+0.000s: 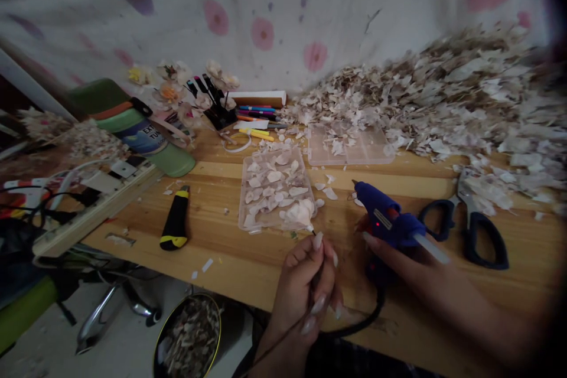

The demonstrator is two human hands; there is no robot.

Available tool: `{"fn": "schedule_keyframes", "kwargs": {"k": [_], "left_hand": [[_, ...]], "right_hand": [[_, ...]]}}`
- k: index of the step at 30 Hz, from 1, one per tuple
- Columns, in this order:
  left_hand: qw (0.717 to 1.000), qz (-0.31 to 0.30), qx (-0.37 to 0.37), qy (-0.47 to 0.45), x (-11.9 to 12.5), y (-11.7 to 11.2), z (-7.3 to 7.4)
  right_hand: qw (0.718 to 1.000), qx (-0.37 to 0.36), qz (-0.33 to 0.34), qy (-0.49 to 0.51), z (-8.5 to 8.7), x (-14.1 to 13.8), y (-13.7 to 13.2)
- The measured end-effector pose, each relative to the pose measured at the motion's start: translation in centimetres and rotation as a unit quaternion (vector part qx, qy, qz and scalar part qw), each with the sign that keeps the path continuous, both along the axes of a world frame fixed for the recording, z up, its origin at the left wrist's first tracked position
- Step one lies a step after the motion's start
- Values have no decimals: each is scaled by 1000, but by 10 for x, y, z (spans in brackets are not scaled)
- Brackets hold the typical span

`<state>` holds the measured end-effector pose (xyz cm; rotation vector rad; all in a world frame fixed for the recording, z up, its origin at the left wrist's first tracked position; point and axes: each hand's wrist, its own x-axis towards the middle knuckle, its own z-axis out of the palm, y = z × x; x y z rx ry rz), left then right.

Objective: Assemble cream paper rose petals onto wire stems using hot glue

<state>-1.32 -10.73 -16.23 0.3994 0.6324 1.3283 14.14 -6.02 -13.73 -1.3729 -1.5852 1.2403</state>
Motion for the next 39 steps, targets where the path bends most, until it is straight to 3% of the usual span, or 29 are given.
{"fn": "schedule_keyframes", "kwargs": {"k": [10, 14, 18, 24, 27, 30, 34, 39], "left_hand": [[1000, 5, 1, -25, 0, -1, -2], [994, -51, 32, -88, -7, -1, -5], [973, -119, 50, -193, -15, -2, -5], [947, -154, 41, -278, -19, -5, -8], [953, -156, 44, -255, -18, -5, -7], [970, -131, 58, -197, -15, -5, -6], [997, -17, 52, -55, -10, -5, -4], [985, 112, 21, 128, -4, -5, 1]], "right_hand": [[994, -75, 30, 67, -11, 2, -2], [983, -110, 24, 147, -15, 4, -5], [950, -131, 55, 279, -9, 1, -9], [932, -152, 70, 323, 3, -4, -12], [945, -144, 70, 285, -2, 2, -14], [975, -117, 73, 175, -9, 13, -17], [991, -63, 97, 66, -6, 18, -20], [993, -27, 107, 48, 3, 14, -22]]}}
